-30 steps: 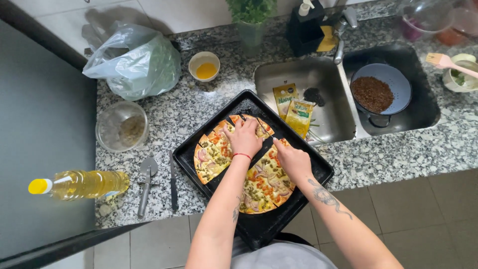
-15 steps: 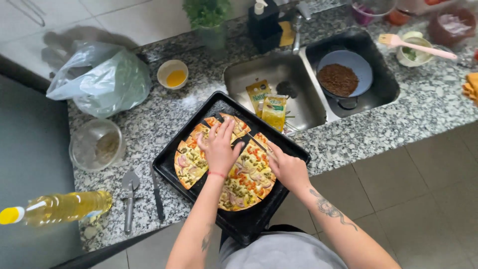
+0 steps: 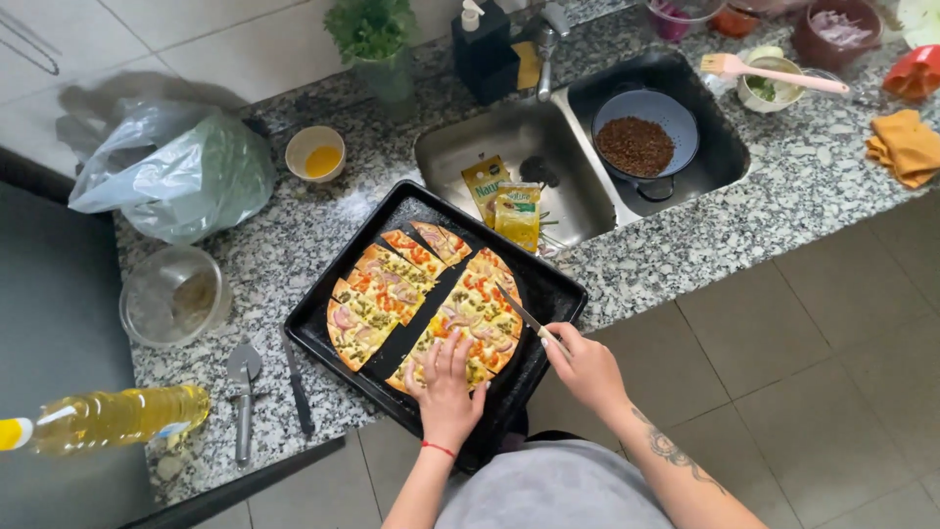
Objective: The person moves a baking tray with a cooked pizza from the stove to the counter. They then use a knife to cut the pizza into several slices on the tray.
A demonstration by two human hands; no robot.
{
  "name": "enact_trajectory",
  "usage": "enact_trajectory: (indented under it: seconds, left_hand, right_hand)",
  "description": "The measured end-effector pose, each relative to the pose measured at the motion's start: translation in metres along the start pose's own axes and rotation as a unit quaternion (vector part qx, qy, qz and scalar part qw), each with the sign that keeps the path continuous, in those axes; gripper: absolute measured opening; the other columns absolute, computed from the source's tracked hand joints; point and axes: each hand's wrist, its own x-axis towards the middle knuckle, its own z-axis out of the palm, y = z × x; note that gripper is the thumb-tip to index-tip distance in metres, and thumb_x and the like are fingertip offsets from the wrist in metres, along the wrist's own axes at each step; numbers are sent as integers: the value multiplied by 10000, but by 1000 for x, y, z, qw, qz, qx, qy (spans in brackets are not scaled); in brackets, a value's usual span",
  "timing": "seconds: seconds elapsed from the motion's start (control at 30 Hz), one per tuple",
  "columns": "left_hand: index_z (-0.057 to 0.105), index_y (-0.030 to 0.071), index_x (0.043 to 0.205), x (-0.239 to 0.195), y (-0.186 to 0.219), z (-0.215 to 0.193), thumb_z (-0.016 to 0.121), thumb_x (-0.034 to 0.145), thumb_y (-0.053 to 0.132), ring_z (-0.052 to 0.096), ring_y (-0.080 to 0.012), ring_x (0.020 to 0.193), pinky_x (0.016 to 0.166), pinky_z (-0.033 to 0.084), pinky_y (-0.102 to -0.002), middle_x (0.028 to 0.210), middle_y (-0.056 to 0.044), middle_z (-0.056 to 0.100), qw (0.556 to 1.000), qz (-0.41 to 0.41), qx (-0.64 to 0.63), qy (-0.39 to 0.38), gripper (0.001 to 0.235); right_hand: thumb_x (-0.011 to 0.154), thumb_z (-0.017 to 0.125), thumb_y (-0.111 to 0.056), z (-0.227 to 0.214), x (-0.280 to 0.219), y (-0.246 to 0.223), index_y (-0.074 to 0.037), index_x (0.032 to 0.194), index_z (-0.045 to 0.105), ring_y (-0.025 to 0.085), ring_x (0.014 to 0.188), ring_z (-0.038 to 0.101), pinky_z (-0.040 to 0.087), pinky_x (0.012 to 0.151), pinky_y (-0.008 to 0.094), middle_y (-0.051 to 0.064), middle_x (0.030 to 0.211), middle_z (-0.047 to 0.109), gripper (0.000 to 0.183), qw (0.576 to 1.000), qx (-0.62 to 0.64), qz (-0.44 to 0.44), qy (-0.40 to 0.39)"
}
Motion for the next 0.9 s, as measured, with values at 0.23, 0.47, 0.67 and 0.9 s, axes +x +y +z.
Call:
enact_trajectory:
  seconds: [0.23, 0.47, 0.67, 0.9]
  left_hand:
    - [365, 265, 1342, -2, -11, -13, 771, 592, 472, 346, -165, 1261, 994, 173, -517, 1385, 72, 400, 998, -40, -42, 11, 878]
    - [305, 239, 1384, -35, -51, -33, 834, 624, 277, 347, -212, 1233, 984, 105, -596, 1254, -7, 496, 960, -235, -113, -104, 927]
    - [307, 203, 1377, -30, -51, -32, 820, 646, 312, 365, -237, 1233, 971, 78, -602, 1247, -58, 519, 957, -247, -121, -93, 900]
    - [312, 216, 1378, -33, -68, -25, 812, 651, 304, 378, -221, 1225, 966, 76, -610, 1245, -42, 531, 957, -253, -101, -98, 886]
  right_hand:
    - [867, 478, -329, 14, -14, -8, -279, 1103, 534, 293, 750, 659, 487, 681, 406, 12, 853, 709, 247, 997, -13, -77, 16]
    - [853, 523, -262, 33, -44, -25, -385, 1211, 541, 213, 763, 696, 555, 673, 336, -35, 884, 725, 379, 965, -130, -229, 18]
    - [845, 486, -298, 79, -41, -25, -402, 1253, 476, 220, 624, 672, 549, 558, 347, -52, 759, 671, 422, 927, -213, -308, -18]
    - [826, 505, -297, 111, -42, -35, -366, 1283, 458, 252, 531, 642, 531, 483, 379, -10, 675, 597, 464, 894, -258, -366, 20]
